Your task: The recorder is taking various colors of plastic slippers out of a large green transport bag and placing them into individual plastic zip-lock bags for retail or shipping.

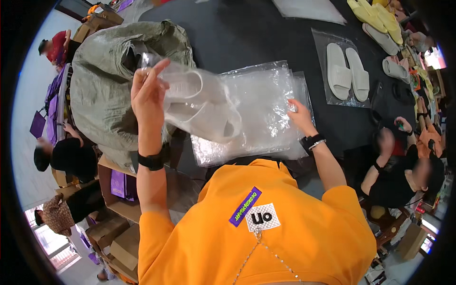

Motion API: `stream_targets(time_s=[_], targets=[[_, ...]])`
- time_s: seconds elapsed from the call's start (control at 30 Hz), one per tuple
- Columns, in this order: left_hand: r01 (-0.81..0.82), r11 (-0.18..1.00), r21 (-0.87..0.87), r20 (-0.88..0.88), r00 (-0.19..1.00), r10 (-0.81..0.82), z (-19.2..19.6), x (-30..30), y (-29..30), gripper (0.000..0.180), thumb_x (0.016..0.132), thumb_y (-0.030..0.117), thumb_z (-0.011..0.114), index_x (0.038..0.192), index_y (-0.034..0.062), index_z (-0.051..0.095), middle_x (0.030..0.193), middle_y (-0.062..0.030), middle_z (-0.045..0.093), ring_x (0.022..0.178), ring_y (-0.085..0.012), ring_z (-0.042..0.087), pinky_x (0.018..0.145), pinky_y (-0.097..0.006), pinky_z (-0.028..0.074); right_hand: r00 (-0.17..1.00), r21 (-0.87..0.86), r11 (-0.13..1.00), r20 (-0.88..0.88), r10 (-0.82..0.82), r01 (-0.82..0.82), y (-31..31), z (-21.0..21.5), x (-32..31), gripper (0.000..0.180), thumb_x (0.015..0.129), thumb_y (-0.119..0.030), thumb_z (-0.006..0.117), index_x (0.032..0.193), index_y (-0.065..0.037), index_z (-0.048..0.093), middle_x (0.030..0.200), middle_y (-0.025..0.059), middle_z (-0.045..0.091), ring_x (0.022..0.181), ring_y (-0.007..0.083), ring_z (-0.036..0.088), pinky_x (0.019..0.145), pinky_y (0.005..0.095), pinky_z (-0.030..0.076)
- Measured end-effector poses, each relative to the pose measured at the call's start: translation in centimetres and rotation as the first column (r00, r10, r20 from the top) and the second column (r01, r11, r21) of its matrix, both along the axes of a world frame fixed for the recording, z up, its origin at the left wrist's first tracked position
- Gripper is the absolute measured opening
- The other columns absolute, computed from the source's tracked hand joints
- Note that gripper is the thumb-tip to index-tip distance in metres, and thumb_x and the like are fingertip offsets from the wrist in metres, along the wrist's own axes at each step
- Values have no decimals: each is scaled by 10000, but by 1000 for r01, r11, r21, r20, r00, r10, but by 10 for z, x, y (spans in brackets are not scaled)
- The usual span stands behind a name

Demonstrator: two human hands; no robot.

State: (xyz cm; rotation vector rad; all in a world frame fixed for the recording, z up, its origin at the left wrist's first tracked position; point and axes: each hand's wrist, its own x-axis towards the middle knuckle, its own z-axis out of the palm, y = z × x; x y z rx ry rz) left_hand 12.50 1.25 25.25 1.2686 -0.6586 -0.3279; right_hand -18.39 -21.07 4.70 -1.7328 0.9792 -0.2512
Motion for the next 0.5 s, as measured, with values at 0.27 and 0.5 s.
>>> stream_targets(time_s=[0.27,0.5], targets=[[61,988,-140,-106,991,-77,15,-88,-34,81,878,74,490,881,9,537,1033,-157,584,719,-112,526,706,-246,437,998,-8,999,-45,-39,39,24,-8,-54,537,715,-4,593,1239,-29,477,1211,106,521,1078,218,515,869,288,413],[434,808,399,-459,857,-233,-125,-133,29,83,837,125,570,880,55,553,850,-51,632,730,-112,550,705,-250,421,999,-119,993,-18,-28,26,12,-21,-72,530,706,5,580,1226,-26,483,1198,134,510,1117,278,483,919,322,385]])
